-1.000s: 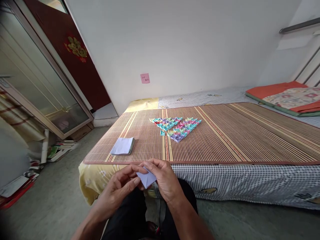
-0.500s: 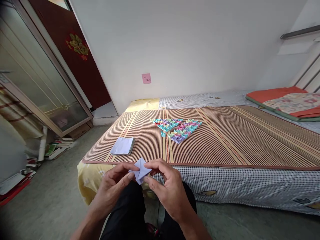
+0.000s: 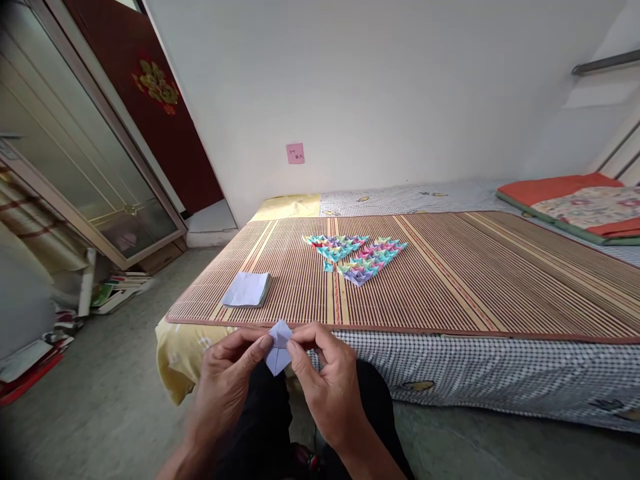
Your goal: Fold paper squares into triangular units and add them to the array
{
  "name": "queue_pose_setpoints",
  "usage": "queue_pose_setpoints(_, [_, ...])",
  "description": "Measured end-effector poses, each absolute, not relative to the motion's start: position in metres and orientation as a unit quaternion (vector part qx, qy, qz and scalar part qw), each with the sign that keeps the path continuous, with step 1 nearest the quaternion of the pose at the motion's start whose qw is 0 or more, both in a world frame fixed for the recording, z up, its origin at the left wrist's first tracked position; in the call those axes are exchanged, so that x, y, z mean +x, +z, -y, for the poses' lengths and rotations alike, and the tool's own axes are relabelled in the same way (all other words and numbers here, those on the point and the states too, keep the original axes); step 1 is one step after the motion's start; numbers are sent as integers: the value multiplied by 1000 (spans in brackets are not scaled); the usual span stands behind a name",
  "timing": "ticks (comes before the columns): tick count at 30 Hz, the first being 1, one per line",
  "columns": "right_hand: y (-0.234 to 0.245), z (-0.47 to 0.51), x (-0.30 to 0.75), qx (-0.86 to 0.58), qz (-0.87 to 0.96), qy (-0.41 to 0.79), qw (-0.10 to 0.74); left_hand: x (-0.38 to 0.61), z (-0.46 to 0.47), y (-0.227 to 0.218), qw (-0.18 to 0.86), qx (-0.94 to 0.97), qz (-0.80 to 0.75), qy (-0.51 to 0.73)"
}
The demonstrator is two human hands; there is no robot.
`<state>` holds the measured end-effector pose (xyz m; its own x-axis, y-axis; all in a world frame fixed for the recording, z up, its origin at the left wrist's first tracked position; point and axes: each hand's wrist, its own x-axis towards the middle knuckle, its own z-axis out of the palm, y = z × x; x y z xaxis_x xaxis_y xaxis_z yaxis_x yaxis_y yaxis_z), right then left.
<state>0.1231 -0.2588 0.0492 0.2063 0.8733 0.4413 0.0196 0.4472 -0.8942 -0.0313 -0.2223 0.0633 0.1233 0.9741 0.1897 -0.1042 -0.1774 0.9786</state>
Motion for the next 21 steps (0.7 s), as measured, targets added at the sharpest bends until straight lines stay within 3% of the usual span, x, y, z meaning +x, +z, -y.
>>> queue_pose_setpoints(21, [51, 261, 120, -437, 563, 292, 638, -24, 235, 71, 449, 578, -410, 545])
